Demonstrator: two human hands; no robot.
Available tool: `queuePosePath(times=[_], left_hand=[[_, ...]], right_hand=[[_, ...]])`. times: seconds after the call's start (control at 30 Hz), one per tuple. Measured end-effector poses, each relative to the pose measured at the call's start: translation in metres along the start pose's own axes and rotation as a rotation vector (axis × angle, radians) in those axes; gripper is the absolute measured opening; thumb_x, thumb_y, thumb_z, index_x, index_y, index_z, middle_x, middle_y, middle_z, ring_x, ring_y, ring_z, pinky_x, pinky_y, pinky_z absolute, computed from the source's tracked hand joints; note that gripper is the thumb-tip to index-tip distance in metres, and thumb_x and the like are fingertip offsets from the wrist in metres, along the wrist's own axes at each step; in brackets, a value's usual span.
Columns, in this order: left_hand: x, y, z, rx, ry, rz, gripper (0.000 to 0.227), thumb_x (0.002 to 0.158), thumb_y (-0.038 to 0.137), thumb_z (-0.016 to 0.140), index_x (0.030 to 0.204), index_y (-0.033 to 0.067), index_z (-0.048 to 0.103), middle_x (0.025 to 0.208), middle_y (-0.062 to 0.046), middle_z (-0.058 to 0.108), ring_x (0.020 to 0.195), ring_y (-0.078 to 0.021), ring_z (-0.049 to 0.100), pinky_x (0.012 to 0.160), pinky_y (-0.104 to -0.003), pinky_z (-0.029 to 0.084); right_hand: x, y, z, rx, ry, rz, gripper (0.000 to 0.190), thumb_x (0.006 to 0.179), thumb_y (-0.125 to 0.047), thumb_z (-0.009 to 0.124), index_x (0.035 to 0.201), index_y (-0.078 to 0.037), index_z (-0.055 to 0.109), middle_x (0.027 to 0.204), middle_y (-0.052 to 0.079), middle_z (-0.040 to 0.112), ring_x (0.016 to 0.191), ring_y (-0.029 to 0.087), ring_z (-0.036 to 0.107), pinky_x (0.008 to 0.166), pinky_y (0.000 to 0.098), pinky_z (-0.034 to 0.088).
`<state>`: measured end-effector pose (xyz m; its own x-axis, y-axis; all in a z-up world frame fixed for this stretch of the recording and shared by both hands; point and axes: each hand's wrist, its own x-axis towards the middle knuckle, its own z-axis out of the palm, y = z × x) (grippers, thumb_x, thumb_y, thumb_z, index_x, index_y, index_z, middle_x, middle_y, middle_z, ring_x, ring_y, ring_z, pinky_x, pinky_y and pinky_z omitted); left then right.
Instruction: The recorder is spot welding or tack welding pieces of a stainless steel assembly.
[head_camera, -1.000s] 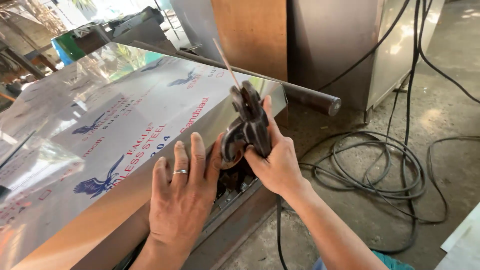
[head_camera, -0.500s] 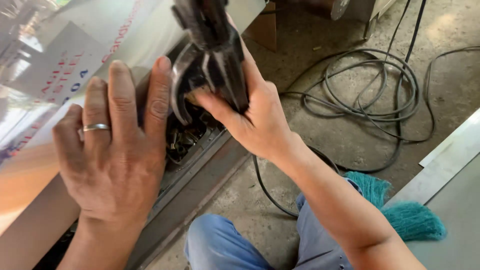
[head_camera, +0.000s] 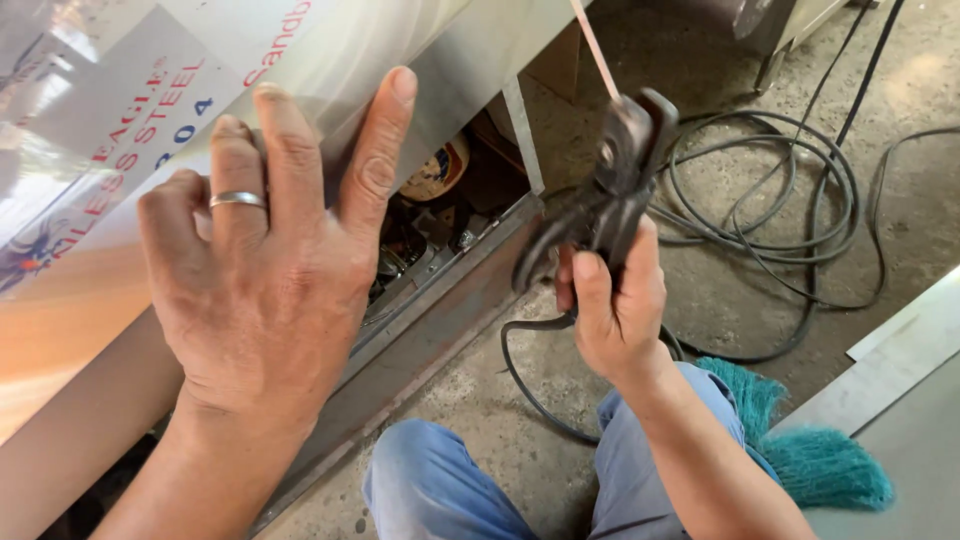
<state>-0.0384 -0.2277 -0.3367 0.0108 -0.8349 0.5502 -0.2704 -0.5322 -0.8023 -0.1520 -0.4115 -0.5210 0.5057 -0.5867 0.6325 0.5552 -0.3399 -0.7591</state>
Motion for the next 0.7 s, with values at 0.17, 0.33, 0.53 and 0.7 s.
queuePosePath(times=[0.17, 0.33, 0.53, 0.7], left_hand=[[0.002, 0.000, 0.002, 0.015, -0.017, 0.016, 0.060, 0.117, 0.004, 0.049, 0.167, 0.0216, 0.022, 0.133, -0.016, 0.059, 0.110, -0.0236, 0.058, 0.081, -0.033, 0.045], [0.026, -0.006, -0.007, 0.060, -0.079, 0.054, 0.067, 0.113, 0.011, 0.055, 0.170, 0.0281, 0.026, 0.116, -0.014, 0.065, 0.097, -0.0208, 0.062, 0.067, -0.031, 0.044], [0.037, -0.014, -0.011, 0.018, -0.089, 0.132, 0.075, 0.104, 0.016, 0.055, 0.172, 0.0320, 0.029, 0.101, -0.012, 0.064, 0.088, -0.0186, 0.064, 0.054, -0.028, 0.043], [0.037, -0.016, -0.012, 0.052, -0.051, 0.161, 0.073, 0.105, 0.016, 0.056, 0.172, 0.0323, 0.033, 0.099, -0.013, 0.065, 0.086, -0.0181, 0.063, 0.053, -0.025, 0.042]], right_hand=[[-0.005, -0.021, -0.007, 0.111, -0.055, -0.078, 0.060, 0.118, -0.032, 0.051, 0.162, -0.004, 0.021, 0.094, 0.004, 0.059, 0.068, 0.007, 0.055, 0.062, 0.0201, 0.048], [0.004, -0.035, -0.015, 0.106, -0.089, -0.066, 0.076, 0.119, -0.034, 0.050, 0.169, -0.005, 0.001, 0.105, 0.006, 0.059, 0.071, 0.008, 0.054, 0.063, 0.0202, 0.049], [0.004, -0.043, -0.017, -0.001, -0.077, -0.076, 0.071, 0.121, -0.033, 0.050, 0.168, -0.002, 0.006, 0.112, 0.006, 0.061, 0.073, 0.007, 0.055, 0.064, 0.0187, 0.049], [-0.002, -0.029, -0.019, 0.019, -0.036, -0.067, 0.072, 0.120, -0.034, 0.051, 0.168, -0.002, 0.008, 0.111, 0.005, 0.062, 0.072, 0.007, 0.055, 0.064, 0.0191, 0.048]])
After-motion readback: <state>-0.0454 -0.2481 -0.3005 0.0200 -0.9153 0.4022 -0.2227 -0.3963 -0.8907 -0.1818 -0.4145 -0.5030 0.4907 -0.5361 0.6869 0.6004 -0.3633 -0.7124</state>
